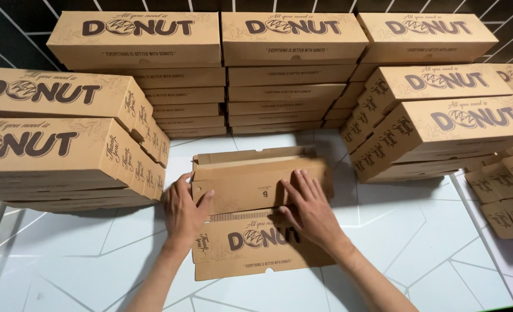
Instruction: The person assembles a flat cardboard donut box by folding and tucking its flaps into place. They then fold a smaller cardboard piece into a compact box and place it inside the larger box.
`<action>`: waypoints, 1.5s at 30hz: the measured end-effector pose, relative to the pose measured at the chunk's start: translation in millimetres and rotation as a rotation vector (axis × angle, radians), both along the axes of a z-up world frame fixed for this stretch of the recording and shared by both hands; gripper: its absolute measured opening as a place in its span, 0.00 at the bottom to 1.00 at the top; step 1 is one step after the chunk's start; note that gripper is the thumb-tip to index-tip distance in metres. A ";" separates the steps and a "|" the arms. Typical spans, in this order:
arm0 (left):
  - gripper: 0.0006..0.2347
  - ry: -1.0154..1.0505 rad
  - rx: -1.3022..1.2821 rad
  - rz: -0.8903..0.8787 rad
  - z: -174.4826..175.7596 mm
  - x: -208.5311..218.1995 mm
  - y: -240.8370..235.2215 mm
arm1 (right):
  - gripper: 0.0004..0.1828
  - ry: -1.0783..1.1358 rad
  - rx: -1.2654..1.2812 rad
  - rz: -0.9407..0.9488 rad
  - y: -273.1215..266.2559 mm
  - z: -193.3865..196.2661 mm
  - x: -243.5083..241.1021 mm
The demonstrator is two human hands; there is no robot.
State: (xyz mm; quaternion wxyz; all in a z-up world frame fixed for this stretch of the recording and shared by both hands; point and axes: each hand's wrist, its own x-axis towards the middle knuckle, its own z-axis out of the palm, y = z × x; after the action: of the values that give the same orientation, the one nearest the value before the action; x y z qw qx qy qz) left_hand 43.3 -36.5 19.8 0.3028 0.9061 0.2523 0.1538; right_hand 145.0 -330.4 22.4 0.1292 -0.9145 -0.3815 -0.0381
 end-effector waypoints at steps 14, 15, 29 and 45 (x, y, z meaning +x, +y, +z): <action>0.27 0.092 0.518 -0.531 -50.4 15.7 -94.1 | 0.38 0.116 -0.066 0.215 21.2 -15.9 -16.6; 0.26 0.093 0.499 -0.525 -48.9 15.3 -93.7 | 0.37 0.177 -0.052 0.245 22.4 -13.5 -17.5; 0.31 -0.070 0.792 -0.266 -84.0 -4.7 -72.4 | 0.44 0.147 -0.168 0.084 18.1 -19.6 -6.5; 0.30 -0.087 0.670 -0.536 -66.9 -7.2 -96.2 | 0.39 0.130 -0.136 0.255 24.0 -21.6 -18.0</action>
State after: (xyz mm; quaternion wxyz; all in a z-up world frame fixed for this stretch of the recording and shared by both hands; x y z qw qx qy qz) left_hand 36.1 -132.7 -47.1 0.0316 0.9806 -0.0688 0.1810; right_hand 126.9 -306.4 0.8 0.0952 -0.8658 -0.4872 0.0635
